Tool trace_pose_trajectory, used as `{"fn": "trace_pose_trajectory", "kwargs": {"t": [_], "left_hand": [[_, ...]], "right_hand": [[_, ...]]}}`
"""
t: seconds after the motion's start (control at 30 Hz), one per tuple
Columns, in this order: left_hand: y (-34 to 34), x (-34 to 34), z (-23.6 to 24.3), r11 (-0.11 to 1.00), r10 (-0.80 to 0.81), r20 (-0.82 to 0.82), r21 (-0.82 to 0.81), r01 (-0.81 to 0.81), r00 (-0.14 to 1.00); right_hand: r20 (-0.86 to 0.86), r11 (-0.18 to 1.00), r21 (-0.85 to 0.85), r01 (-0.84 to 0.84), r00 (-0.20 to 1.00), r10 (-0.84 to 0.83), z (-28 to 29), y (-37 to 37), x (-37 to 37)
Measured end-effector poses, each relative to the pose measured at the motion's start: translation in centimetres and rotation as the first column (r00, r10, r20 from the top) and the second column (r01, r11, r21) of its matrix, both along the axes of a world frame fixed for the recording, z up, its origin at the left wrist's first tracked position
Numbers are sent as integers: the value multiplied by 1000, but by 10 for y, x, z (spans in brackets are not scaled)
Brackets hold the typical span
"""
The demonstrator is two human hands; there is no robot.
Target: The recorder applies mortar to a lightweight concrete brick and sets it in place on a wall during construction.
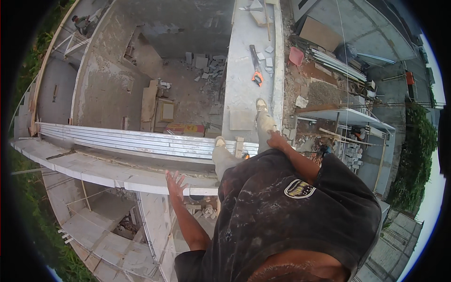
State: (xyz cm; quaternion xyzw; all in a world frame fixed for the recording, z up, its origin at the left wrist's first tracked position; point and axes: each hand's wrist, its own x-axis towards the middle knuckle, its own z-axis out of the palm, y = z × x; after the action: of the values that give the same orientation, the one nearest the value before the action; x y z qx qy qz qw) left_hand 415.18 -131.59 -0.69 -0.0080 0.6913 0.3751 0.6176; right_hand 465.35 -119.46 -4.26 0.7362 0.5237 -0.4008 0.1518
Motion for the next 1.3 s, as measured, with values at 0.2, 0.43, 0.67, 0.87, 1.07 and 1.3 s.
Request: {"fn": "trace_pose_trajectory", "kwargs": {"t": [0.2, 0.43, 0.67, 0.87, 1.07, 1.3], "left_hand": [[-1, 111, -66, 994, 105, 12, -26, -104, 994], [57, 292, -243, 967, -165, -591, -253, 13, 790], [47, 360, -205, 894, -378, -706, -447, 37, 599], [39, 361, -189, 903, -295, -664, -429, -26, 687], [20, 370, -190, 847, -375, -580, -531, 13, 724], [6, 369, -193, 850, -295, -564, -524, -58, 771]], "right_hand": [[45, 944, -165, -285, 954, 296, -46, 71, 56], [-1, 619, -124, -775, 624, 781, -190, 194, 101], [-45, 490, -104, -866, 496, 867, -315, 250, 132], [-173, 385, -46, -922, 387, 906, -435, 228, 46], [-109, -103, 128, -986, -118, 987, -571, 199, -63], [5, -307, 3, -952, -307, 952, -677, 178, -74]]}}
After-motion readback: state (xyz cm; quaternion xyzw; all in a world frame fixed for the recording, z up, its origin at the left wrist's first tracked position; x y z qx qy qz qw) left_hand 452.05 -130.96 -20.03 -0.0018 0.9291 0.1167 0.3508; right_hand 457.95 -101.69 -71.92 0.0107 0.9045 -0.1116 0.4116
